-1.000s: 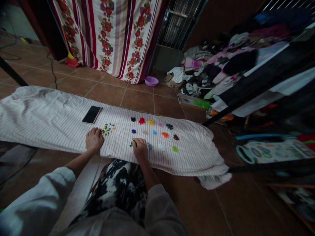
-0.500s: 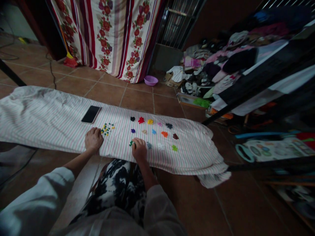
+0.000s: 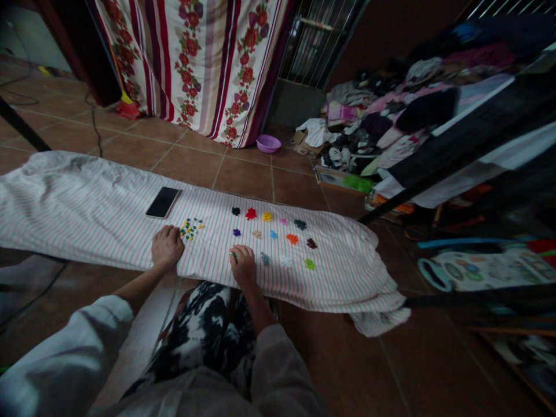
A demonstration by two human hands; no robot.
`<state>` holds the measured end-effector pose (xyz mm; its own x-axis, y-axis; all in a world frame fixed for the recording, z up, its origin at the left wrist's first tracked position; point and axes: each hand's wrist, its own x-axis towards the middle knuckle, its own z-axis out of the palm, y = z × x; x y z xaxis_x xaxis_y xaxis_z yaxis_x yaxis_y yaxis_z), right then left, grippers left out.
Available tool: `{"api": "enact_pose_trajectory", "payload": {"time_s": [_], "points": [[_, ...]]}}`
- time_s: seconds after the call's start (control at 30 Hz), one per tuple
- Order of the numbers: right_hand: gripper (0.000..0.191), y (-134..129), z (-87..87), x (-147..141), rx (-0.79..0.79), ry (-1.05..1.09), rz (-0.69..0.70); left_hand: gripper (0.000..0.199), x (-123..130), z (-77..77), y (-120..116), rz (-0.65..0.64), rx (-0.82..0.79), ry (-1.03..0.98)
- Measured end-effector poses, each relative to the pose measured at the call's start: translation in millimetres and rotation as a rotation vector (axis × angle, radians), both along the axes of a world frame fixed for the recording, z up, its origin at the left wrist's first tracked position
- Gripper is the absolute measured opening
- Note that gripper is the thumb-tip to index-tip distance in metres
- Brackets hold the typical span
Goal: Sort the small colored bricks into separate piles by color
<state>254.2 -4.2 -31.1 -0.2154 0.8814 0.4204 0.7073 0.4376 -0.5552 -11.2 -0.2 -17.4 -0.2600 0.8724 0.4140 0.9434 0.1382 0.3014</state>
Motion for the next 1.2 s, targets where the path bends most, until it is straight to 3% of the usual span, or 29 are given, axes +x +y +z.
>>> {"api": "enact_pose_trajectory", "payload": {"time_s": [0.33,0.53,0.77,0.97,1.2], "points": [[0.023,18.3,2.7,-11.8,0.058,-0.046,0.000,0.029,-1.2,-0.7,0.3,-0.011,0.008,-0.011],[0.022,36.2,12.2,-38.0,-0.029,-0.145,-0.012,0.030,-1.9,-1.3,2.1,-0.009,0.005,-0.015],[0.028,62.9,22.2,-74.9,-0.105,-0.184,0.134,0.029,-1.4,0.2,1.9,-0.006,0.006,0.002],[0.036,82.4,21.4,-103.8,-0.110,-0.195,0.192,0.028,-2.1,-0.1,2.8,-0.006,0.012,-0.004],[0.045,93.1,15.4,-118.5,-0.141,-0.256,0.195,0.029,-2.3,1.7,2.3,-0.016,0.002,-0.027]]}}
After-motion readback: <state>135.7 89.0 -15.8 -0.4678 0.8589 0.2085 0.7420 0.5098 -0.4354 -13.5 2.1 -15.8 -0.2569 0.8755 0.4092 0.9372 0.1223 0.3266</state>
